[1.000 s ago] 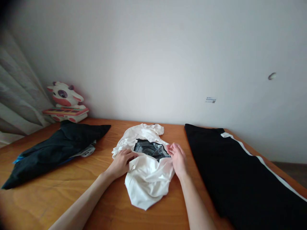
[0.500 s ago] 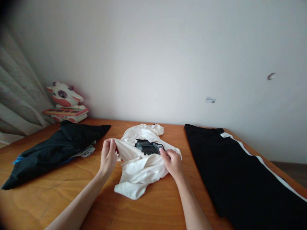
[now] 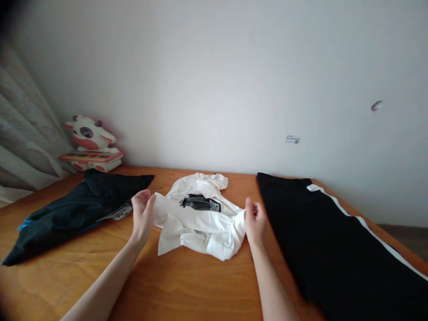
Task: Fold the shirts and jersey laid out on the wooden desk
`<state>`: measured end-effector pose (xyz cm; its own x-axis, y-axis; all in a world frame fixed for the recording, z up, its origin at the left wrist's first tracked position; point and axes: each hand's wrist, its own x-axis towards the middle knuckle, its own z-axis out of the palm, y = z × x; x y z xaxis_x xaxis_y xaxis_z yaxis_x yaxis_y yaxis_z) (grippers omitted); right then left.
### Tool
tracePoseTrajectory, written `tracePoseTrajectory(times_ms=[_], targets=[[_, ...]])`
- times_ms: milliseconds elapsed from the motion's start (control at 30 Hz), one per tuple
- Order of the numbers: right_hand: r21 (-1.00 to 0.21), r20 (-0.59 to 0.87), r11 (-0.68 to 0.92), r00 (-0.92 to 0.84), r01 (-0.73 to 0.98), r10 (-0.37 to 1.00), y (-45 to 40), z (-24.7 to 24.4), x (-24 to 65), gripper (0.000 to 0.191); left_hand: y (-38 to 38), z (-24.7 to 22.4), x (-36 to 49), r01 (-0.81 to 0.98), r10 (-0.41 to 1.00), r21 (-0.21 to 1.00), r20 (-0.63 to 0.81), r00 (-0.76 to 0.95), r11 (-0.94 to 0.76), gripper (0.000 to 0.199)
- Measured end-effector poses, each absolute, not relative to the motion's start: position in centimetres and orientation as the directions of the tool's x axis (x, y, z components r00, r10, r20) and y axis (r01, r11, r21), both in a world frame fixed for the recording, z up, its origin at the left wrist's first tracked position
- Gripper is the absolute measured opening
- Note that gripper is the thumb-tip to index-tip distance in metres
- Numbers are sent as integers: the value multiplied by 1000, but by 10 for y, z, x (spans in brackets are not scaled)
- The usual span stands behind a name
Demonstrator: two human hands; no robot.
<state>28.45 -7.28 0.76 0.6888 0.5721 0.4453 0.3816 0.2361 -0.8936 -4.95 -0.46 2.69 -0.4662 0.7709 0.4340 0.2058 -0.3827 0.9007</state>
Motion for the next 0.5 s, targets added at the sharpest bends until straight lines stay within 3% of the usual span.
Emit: tracePoseTrajectory(times_ms=[67,100,167,233,333,400,500], targets=[[-760,617,289,509,582,600,-77,10,277,40,-16,30,-43,509,737,684,663,-132,-523,21],[-681,678,333,389,653,624,-79,12,274,34,-23,31,-40,588,721,551,688,82,-592,20],[-539,708,423,119,729,696,-84,16,268,26,-33,34,-35,608,670,347,590,450,-714,27],[-456,645,463,-77,760,761,-88,18,264,30,-39,34,-32,577,622,250,443,646,-777,42],[-439,546,447,-164,779,821,-89,16,261,41,-36,30,-31,600,633,208,323,704,-773,38],[-492,521,429,-138,758,842,-87,13,262,28,-32,29,-32,621,654,212,316,687,-755,27],[-644,517,384,7,662,856,-83,11,263,20,-30,31,-31,590,681,340,391,619,-732,27]])
